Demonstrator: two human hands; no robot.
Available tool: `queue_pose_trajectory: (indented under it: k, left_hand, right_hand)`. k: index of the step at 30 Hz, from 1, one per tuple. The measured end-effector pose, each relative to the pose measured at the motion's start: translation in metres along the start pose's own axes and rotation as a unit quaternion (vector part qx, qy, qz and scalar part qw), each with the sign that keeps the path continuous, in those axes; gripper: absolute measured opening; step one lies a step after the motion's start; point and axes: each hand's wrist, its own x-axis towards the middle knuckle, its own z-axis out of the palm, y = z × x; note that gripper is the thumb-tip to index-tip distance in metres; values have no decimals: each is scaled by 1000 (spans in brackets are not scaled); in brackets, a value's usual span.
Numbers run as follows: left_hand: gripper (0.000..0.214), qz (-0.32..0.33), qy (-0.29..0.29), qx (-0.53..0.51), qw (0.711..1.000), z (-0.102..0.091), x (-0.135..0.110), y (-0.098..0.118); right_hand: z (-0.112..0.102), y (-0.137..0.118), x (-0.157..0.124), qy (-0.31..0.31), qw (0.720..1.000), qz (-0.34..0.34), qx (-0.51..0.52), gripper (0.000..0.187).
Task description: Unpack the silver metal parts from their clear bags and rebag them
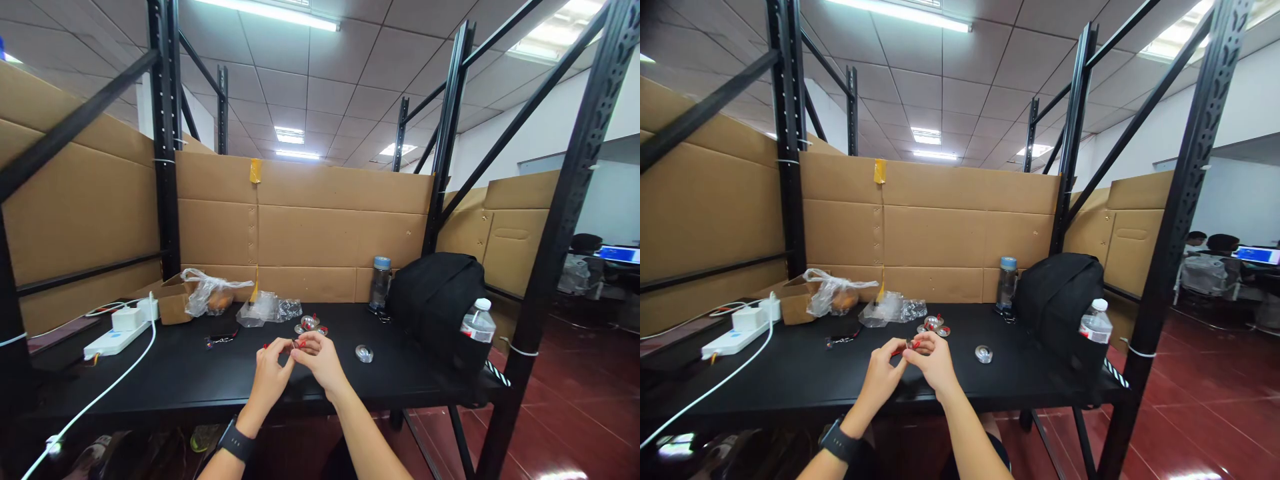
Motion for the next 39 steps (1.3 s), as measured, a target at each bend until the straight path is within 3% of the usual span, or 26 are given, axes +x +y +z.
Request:
queue_pose_trajectory:
  k: [3, 6, 7, 10, 13, 16, 21, 25, 27, 30, 32, 36, 39]
  left_hand:
    - [20, -17, 2, 54, 998, -6, 1, -1]
    - [14, -59, -1, 136, 989, -23, 7, -15]
    - [14, -74, -5, 159, 984, -29, 11, -22]
    - [20, -102, -16, 191, 976, -42, 18, -42]
    - [22, -115, -39, 196, 973, -42, 19, -52]
    - [21, -114, -45, 203, 971, -37, 17, -53]
    - [22, -122, -27, 209, 970, -36, 18, -52]
    - [22, -120, -25, 206, 971, -36, 19, -53]
    - [23, -118, -25, 204, 972, -37, 19, -53]
    - [24, -116, -26, 202, 972, -38, 18, -50]
    - [24, -114, -26, 203, 972, -39, 16, -48]
    - [24, -120, -28, 196, 973, -43, 15, -46]
    - [23, -121, -41, 178, 976, -44, 17, -47]
  right_hand:
    - [-12, 2, -3, 47, 997, -45, -34, 51]
    - [-47, -2, -7, 113, 980, -90, -135, 44]
    - [-64, -4, -8, 138, 964, -97, -204, 40]
    - [-118, -10, -10, 219, 880, -88, -412, 29]
    - [-158, -9, -12, 212, 853, -50, -475, 23]
    - [-172, -2, -11, 148, 849, -17, -507, 19]
    - [-166, 4, -6, 137, 791, 42, -595, 21]
    - [-142, -2, 9, 161, 742, 51, -648, 26]
    - [-120, -3, 21, 143, 742, 30, -654, 27]
    - [-87, 1, 46, 55, 761, -14, -646, 35]
    - [-73, 6, 63, 20, 759, 5, -651, 39]
    - [-69, 14, 84, 11, 758, 59, -650, 23]
    - [-76, 14, 85, 34, 762, 65, -643, 22]
